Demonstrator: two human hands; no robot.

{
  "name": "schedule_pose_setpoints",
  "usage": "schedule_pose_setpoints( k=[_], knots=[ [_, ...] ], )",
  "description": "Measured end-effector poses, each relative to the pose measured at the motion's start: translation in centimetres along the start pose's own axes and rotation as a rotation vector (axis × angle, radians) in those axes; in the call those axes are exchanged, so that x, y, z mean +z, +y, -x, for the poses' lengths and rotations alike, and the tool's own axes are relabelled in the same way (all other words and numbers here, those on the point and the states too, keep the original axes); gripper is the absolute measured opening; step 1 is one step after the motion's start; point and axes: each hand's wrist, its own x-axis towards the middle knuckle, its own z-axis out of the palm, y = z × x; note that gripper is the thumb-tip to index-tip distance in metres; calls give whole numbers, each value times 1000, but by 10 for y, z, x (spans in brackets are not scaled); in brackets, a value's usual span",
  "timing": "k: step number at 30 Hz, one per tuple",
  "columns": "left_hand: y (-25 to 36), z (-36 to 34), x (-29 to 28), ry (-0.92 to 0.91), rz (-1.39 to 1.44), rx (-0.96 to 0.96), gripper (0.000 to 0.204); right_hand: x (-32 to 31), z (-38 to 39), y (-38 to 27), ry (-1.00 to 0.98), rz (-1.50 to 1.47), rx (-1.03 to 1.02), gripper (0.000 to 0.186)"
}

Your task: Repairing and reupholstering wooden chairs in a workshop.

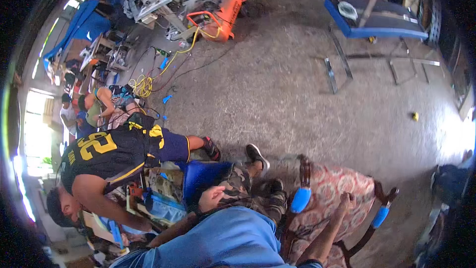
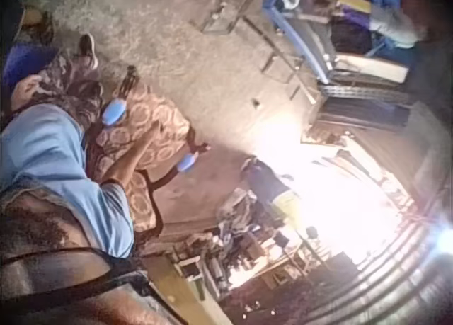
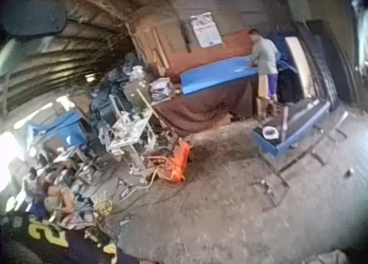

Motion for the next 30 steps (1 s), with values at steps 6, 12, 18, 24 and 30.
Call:
schedule_pose_setpoints(
  k=[6,12,18,24,30],
  knots=[
    [64,-176,-51,-273,150,105,33,325,-26,-95,-274,319,-270,4],
    [147,-302,-116,-47,168,365,38,596,39,-80,-923,765,-442,7],
    [179,-381,-244,-138,232,382,36,801,85,-96,-1209,622,-263,9],
    [170,-490,-347,13,516,262,26,985,58,-74,-1516,628,-203,6],
    [161,-535,-454,533,436,218,19,1185,96,-62,-2051,631,-270,8]
  ],
)
